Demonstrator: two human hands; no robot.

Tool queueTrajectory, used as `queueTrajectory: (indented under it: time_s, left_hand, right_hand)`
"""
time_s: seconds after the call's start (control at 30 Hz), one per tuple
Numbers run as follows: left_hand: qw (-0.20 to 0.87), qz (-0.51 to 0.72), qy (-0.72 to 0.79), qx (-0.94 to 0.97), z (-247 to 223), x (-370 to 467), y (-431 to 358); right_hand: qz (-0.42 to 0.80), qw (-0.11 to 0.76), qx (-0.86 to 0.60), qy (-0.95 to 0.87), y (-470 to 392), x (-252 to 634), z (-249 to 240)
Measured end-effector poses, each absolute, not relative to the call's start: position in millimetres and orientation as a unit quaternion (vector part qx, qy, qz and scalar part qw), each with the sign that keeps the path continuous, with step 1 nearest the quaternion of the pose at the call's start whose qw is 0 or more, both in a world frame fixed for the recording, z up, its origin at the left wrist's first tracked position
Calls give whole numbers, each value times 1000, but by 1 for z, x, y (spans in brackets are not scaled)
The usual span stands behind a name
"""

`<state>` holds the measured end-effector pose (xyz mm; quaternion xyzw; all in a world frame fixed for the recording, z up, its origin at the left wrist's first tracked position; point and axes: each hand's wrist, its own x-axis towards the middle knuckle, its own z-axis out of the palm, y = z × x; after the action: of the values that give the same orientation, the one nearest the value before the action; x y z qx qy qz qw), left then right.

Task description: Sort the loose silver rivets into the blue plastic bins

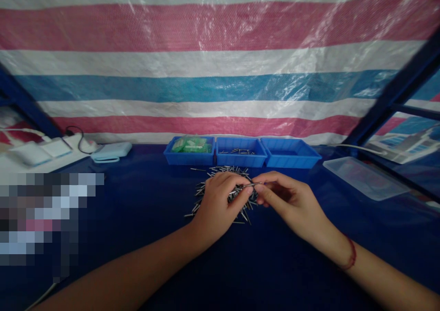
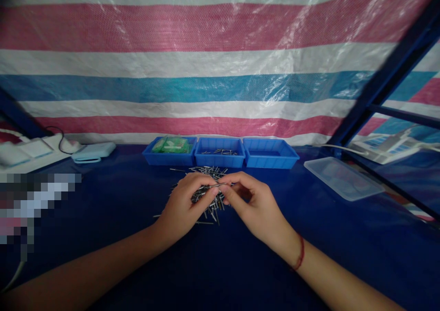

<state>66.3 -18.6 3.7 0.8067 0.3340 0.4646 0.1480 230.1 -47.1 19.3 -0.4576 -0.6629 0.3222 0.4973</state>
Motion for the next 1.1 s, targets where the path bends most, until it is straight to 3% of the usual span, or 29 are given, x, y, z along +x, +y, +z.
queueTrajectory:
  time_s: [0.57,0.77,0.87,1.1]
  left_hand:
    - [138,493,335,791,6,65,-21]
    - [163,524,343,763,3,68,-21]
    - [137,508,333,783,4,68,-23]
    - [71,369,388,842,12,56,-20]
  right_hand:
    - [308,424,-439,-730,-47,229,18]
    - [90,450,-522,-719,-13,238,32]
    - [-38,408,-557,-722,19,238,40]
    - [-57,379,-568,-728,24,237,35]
